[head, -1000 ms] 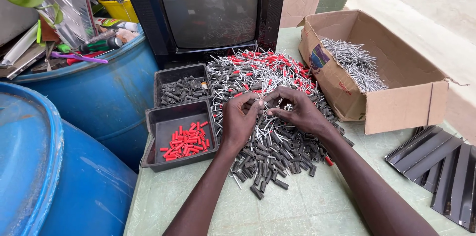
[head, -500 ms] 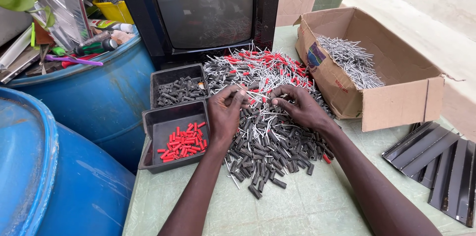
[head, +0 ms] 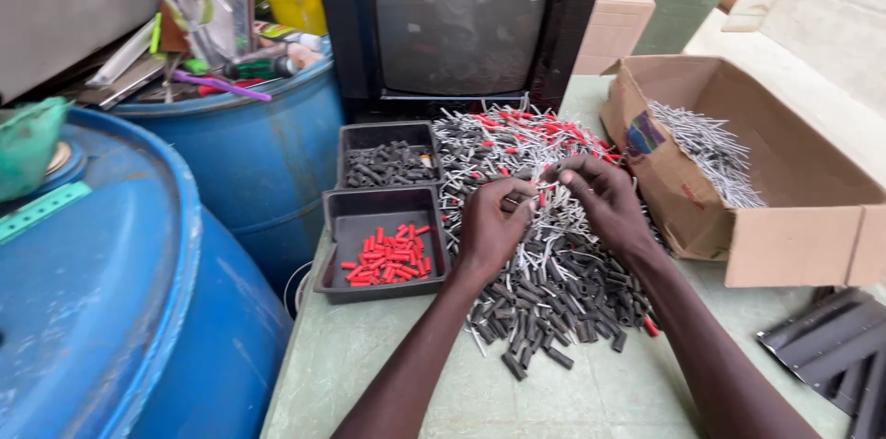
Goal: Sorting red and black electronic components from a pile into separate trays
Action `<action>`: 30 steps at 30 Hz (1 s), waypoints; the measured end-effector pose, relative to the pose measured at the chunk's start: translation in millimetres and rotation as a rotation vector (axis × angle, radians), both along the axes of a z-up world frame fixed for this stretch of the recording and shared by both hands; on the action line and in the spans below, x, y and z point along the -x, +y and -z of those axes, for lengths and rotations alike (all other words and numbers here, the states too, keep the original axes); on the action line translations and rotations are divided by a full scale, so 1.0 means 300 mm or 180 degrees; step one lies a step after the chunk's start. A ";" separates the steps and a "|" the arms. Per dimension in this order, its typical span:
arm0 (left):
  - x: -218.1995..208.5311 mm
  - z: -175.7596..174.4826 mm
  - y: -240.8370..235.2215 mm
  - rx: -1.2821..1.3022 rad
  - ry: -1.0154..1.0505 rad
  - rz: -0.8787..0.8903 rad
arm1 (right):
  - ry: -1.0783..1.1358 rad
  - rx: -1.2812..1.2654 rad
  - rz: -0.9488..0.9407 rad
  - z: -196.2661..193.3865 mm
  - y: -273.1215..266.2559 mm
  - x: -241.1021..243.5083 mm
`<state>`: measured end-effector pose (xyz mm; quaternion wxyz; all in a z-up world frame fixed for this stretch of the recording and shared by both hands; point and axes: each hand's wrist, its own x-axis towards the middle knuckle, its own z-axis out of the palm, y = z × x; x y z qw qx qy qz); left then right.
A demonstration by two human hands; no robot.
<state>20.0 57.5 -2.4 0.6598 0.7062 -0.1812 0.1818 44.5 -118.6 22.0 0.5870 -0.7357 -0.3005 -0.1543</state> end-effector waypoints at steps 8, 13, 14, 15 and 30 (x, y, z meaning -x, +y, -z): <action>0.009 0.021 -0.006 -0.0586 -0.0122 -0.0275 | -0.0064 0.1121 -0.0233 -0.189 0.320 -0.157; -0.048 0.070 -0.013 -0.0748 -0.0108 -0.0402 | -0.0350 0.2075 -0.0192 -0.203 0.472 -0.267; -0.035 0.052 -0.011 -0.0580 -0.0032 -0.0316 | -0.0307 0.1883 -0.0221 -0.203 0.452 -0.280; -0.022 0.036 -0.008 -0.0413 0.0045 -0.0229 | -0.0266 0.1690 -0.0249 -0.202 0.434 -0.294; 0.039 -0.036 0.017 -0.0826 -0.0314 -0.0240 | 0.0172 0.2397 0.0375 0.011 -0.041 0.013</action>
